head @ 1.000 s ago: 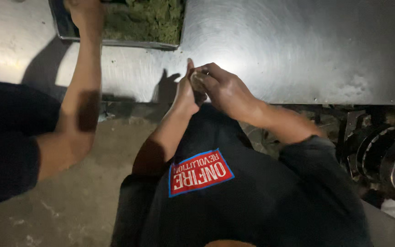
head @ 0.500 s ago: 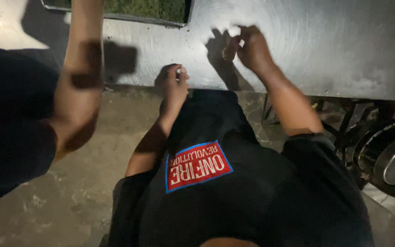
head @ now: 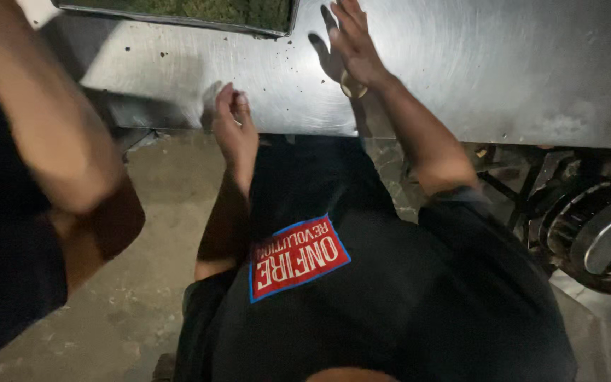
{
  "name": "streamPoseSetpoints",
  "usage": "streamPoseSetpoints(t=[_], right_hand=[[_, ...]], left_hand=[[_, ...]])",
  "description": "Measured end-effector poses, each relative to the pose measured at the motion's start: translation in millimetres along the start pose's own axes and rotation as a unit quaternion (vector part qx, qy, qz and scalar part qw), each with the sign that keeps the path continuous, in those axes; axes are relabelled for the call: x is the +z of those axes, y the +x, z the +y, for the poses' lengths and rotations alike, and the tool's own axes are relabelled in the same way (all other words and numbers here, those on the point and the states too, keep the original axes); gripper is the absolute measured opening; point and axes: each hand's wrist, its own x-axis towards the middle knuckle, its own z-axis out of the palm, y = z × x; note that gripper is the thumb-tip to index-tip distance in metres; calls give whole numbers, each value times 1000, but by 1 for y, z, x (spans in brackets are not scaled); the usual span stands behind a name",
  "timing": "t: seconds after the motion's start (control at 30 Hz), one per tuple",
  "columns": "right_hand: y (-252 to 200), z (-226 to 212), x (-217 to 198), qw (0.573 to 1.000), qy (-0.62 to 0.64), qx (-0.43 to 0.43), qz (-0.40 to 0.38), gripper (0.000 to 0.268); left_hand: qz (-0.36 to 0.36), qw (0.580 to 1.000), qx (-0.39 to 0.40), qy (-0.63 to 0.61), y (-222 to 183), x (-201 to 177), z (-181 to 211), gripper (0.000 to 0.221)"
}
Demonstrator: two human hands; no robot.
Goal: The person takes pieces of dough, fills them with a green paste from a metal tray, and rolls them into balls.
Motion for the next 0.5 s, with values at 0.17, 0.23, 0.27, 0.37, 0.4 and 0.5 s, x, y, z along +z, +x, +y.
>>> streamPoseSetpoints(t=[0.17, 0.23, 0.27, 0.37, 0.4, 0.5], right_hand=[[-56, -19, -34, 946, -240, 125, -179, 53], [-44, -43, -51, 946, -172, 164, -220, 50], [-32, -55, -63, 926, -90, 211, -300, 56], [-4, -104, -113, 912, 53, 234, -334, 46], [12, -117, -134, 931, 44, 176, -317, 40], [53, -146, -209, 981, 88, -10, -175, 32]], left_hand=[[118, 978, 125, 117, 36, -18, -13, 42], [136, 963, 138, 189, 52, -25, -16, 46], [150, 946, 147, 249, 58, -28, -18, 47], [112, 935, 90, 325, 69, -26, -22, 45], [86, 938, 55, 332, 70, -23, -27, 44], [167, 969, 124, 136, 72, -13, -60, 42]])
